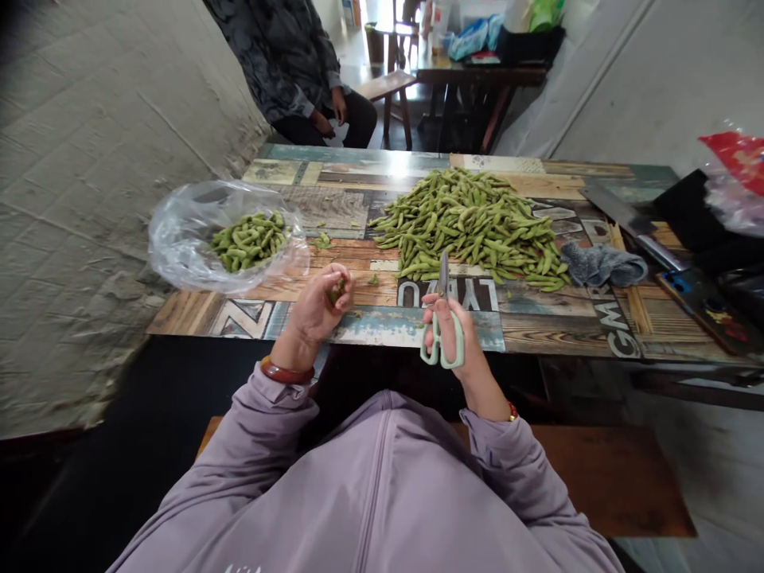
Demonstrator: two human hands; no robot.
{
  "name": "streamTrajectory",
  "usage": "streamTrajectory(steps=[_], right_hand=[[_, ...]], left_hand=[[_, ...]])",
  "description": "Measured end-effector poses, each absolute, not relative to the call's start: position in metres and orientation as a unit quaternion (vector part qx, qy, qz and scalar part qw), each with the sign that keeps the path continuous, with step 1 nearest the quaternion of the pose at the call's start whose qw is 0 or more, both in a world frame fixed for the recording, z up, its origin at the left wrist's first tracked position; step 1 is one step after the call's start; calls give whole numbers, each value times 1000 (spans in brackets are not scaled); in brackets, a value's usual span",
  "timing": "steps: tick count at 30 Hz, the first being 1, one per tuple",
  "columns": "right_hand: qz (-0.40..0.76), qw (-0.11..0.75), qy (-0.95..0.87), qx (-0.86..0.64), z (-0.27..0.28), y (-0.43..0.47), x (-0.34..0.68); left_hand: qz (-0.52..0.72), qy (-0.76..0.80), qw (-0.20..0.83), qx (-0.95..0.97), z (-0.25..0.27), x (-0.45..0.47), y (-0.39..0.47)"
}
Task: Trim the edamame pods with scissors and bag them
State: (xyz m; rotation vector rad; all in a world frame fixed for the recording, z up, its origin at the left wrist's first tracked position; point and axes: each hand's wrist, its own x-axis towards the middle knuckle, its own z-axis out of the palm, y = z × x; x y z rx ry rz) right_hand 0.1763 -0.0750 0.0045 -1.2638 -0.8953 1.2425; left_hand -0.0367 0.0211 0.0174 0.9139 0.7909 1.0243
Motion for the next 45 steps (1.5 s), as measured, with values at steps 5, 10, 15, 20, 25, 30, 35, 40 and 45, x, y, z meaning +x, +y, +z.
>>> streamTrajectory(steps=[5, 10, 15, 20, 25, 30, 35, 40, 45], right_hand=[[562, 560, -347, -500, 3, -72, 188], [570, 560, -348, -490, 2, -71, 189], [574, 569, -342, -480, 2, -70, 189], [574, 564, -347, -481, 3, -69, 188], [575, 563, -354, -477, -2, -67, 187], [584, 564, -350, -467, -6, -68, 188], [596, 554, -360, -456, -7, -69, 191], [618, 503, -396, -457, -7, -69, 195], [611, 457, -455, -458, -6, -70, 195]], left_hand=[[238, 359, 586, 686, 37, -46, 17], [104, 311, 452, 830, 35, -37, 24], [195, 461, 224, 836, 13, -15, 65], [347, 483, 289, 750, 13, 13, 93], [275, 438, 286, 806, 15, 41, 73], [240, 453, 228, 828, 13, 49, 62], [321, 439, 413, 731, 15, 36, 55], [367, 400, 605, 582, 18, 16, 32], [380, 374, 698, 478, 10, 7, 18]])
